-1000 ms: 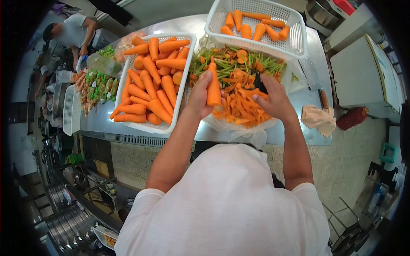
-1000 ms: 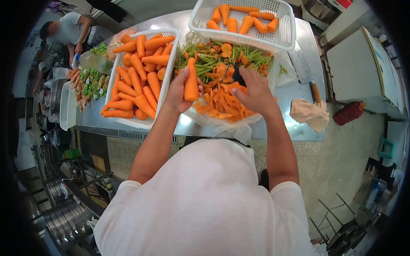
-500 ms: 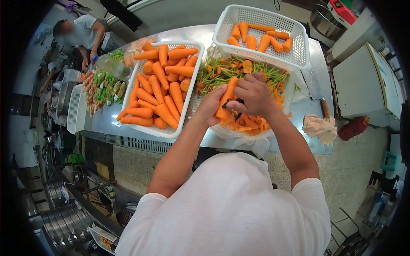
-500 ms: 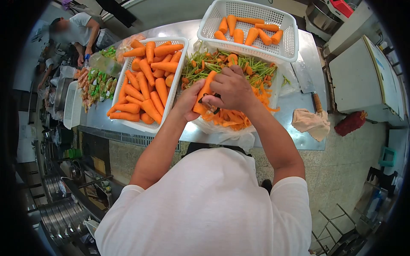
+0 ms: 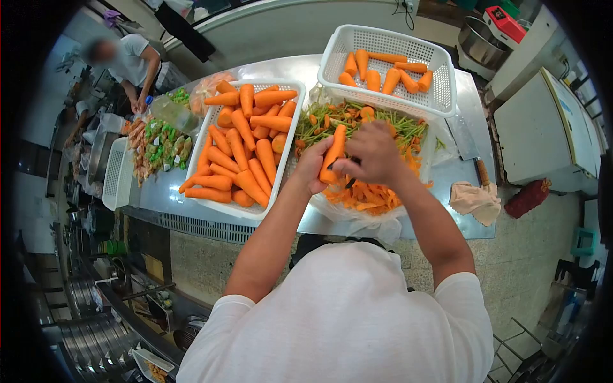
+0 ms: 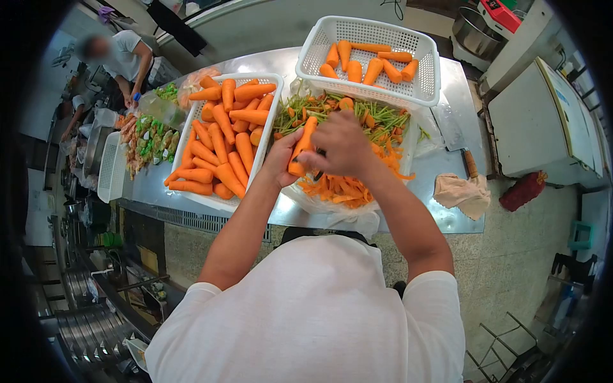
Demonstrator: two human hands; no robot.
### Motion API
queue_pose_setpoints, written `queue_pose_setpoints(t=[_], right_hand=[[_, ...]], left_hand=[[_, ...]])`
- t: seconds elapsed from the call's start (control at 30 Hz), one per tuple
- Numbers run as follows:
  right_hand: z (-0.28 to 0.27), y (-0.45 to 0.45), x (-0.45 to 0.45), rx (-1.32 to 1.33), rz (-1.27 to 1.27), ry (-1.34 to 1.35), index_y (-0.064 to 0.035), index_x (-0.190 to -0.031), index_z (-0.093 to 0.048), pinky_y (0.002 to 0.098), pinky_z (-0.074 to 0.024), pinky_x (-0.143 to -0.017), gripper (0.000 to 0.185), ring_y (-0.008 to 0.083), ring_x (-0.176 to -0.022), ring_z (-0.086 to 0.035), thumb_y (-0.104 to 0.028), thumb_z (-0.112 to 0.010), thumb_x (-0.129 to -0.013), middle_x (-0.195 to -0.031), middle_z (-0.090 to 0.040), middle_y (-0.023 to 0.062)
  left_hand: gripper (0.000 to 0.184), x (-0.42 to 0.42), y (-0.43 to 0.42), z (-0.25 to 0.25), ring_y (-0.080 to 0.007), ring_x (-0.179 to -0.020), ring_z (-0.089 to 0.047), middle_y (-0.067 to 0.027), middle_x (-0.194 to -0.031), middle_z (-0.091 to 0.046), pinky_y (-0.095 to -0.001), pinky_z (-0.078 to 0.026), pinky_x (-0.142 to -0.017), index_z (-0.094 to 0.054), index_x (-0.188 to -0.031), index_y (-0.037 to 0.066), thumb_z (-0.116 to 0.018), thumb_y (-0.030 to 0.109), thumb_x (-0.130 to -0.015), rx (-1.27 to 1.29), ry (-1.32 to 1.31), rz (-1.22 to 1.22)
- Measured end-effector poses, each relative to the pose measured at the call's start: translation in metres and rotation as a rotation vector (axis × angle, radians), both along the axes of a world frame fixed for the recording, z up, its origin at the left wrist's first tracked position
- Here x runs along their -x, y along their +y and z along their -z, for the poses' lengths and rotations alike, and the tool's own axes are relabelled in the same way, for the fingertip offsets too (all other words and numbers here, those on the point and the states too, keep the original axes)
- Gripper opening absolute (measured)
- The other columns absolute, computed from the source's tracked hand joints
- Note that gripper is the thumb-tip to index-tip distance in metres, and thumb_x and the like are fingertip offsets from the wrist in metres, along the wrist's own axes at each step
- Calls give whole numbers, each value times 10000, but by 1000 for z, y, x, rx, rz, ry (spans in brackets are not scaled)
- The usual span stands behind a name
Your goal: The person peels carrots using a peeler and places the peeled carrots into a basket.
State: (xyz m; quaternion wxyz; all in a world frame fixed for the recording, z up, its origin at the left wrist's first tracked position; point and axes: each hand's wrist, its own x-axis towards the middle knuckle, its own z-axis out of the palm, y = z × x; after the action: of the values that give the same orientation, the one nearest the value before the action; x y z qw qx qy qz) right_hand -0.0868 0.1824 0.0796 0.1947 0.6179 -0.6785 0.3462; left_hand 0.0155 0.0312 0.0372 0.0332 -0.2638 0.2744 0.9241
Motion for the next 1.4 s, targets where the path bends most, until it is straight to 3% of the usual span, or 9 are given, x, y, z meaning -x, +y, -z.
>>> queue_pose_setpoints(t=[0.17, 0.23, 0.37, 0.43, 0.7, 0.83, 0.97, 1.13, 1.4], right_hand=[[39, 2, 64, 1, 181, -16, -115, -575, -555, 408, -394, -761, 457, 260, -688, -560, -463, -707, -829, -622, -561, 58], [31, 11, 81, -110, 510, -45, -115, -573, -553, 402, -398, -774, 461, 265, -692, -560, -474, -711, -816, -626, -561, 62], [11, 9, 42, -153, 373, -142, -111, -583, -561, 399, -401, -766, 463, 270, -685, -561, -486, -708, -812, -631, -571, 66], [7, -2, 12, 24, 15, -13, -106, -592, -540, 406, -390, -753, 475, 260, -650, -516, -471, -711, -843, -607, -528, 54], [46, 13, 96, -49, 509, -123, -122, -556, -571, 419, -390, -714, 464, 271, -609, -544, -448, -724, -848, -582, -570, 39], [12, 3, 26, -53, 96, -59, -120, -585, -606, 412, -400, -744, 437, 251, -617, -548, -453, -712, -848, -612, -591, 36], [30, -6, 28, -6, 46, 17, -124, -586, -604, 404, -401, -765, 442, 244, -648, -573, -471, -716, -836, -617, -590, 35], [43, 7, 89, -36, 431, -25, -110, -574, -511, 415, -376, -752, 488, 251, -671, -532, -471, -739, -811, -600, -537, 52], [35, -12, 14, 41, 55, -58, -125, -586, -595, 420, -392, -746, 436, 250, -656, -556, -475, -745, -798, -615, -552, 41]], left_hand=[[391, -6, -7, 5, -193, -719, -668, -71, -891, -670, -344, -573, -594, -583, -1262, 68, -477, 382, -1053, 120, 32, 170], [383, -6, -9, 6, -194, -708, -663, -63, -910, -673, -341, -570, -591, -588, -1252, 74, -470, 379, -1054, 160, 55, 240], [408, 1, -10, 17, -186, -694, -653, -58, -933, -676, -335, -572, -587, -577, -1283, 72, -468, 390, -1053, 132, 17, 142], [422, 8, -7, 9, -183, -695, -653, -59, -929, -675, -331, -575, -586, -570, -1302, 69, -474, 394, -1050, 88, 23, 119], [416, 1, -18, 12, -206, -773, -687, -101, -900, -673, -338, -597, -614, -530, -1366, 73, -449, 343, -1061, -32, 108, 280], [425, 9, -12, 16, -205, -781, -690, -102, -949, -674, -348, -609, -631, -509, -1387, 78, -459, 341, -1057, 91, 126, 152], [359, 6, -7, 0, -164, -771, -693, -78, -1013, -663, -321, -614, -593, -519, -1347, 80, -431, 279, -1063, 81, 66, 164], [394, 4, -17, 11, -182, -844, -698, -92, -1085, -667, -334, -605, -559, -525, -1353, 96, -469, 344, -1051, 156, 108, 306], [329, 19, -1, -6, -182, -727, -684, -81, -900, -666, -321, -590, -515, -557, -1255, 97, -513, 333, -1031, -52, -63, 72]])
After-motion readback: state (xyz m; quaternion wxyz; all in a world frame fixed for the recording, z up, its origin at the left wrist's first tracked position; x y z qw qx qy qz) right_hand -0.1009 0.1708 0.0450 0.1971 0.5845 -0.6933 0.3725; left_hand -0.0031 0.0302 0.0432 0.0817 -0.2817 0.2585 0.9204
